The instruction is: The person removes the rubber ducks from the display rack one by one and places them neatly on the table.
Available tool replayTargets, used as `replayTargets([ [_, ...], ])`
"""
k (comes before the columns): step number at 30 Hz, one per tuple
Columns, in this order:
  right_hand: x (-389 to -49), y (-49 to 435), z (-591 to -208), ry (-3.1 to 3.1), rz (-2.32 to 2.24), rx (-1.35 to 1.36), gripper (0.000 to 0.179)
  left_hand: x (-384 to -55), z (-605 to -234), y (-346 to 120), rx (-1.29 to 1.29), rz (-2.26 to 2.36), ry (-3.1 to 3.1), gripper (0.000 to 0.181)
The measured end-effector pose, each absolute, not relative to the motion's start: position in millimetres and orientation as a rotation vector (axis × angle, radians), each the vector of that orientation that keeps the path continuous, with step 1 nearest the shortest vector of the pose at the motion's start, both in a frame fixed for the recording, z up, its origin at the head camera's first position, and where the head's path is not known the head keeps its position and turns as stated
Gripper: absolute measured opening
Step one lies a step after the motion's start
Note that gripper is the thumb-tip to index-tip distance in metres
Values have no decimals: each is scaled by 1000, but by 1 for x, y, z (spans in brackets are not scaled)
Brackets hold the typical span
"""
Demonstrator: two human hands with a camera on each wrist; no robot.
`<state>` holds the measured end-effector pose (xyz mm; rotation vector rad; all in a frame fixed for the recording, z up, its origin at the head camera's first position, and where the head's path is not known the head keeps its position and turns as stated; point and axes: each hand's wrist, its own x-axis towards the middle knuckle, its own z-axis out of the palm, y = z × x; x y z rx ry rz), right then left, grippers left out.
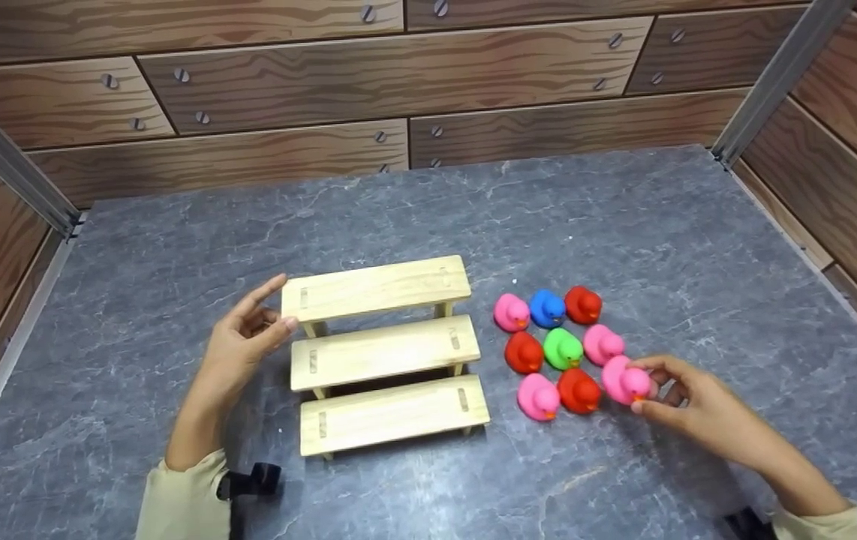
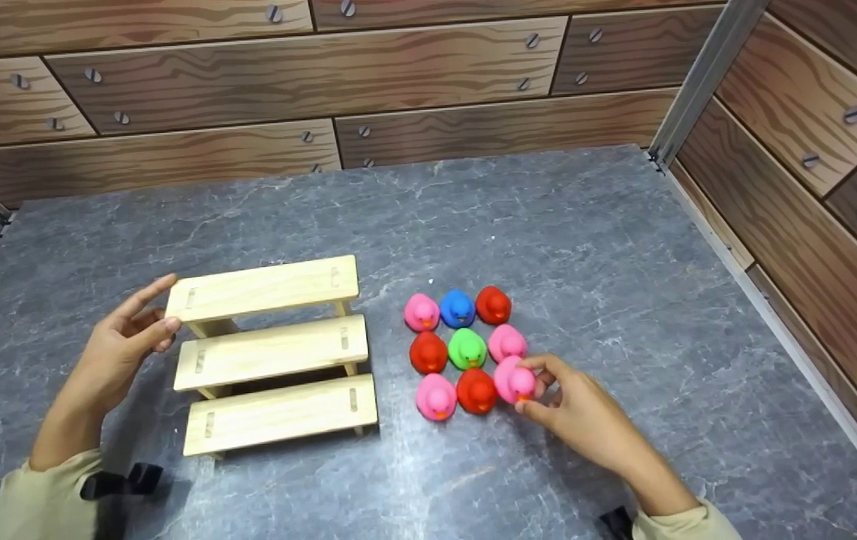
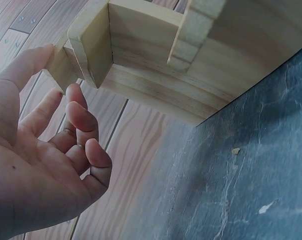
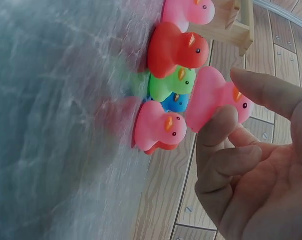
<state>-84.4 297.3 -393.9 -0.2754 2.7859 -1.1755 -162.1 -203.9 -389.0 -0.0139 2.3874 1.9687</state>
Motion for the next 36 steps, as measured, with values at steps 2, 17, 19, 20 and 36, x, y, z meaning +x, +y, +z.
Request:
replayTargets([
  [2, -85, 300, -395, 2776, -1160, -288, 39, -162, -389, -204, -19, 1968, 2390, 57],
  [17, -86, 307, -406, 2724, -1112, -310, 37, -162, -389, -202, -22, 1975, 2384, 57],
  [19, -87, 307, -406, 2719, -1108, -307, 37, -162, -389, -202, -28, 1979, 2380, 57],
  [20, -88, 306, -406, 2711, -1103, -300, 38, -162, -389, -202, -30, 1982, 2381, 58],
  [36, -92, 305, -410, 2654, -1115, -276, 41, -162, -389, -203, -36, 1969, 2390, 57],
])
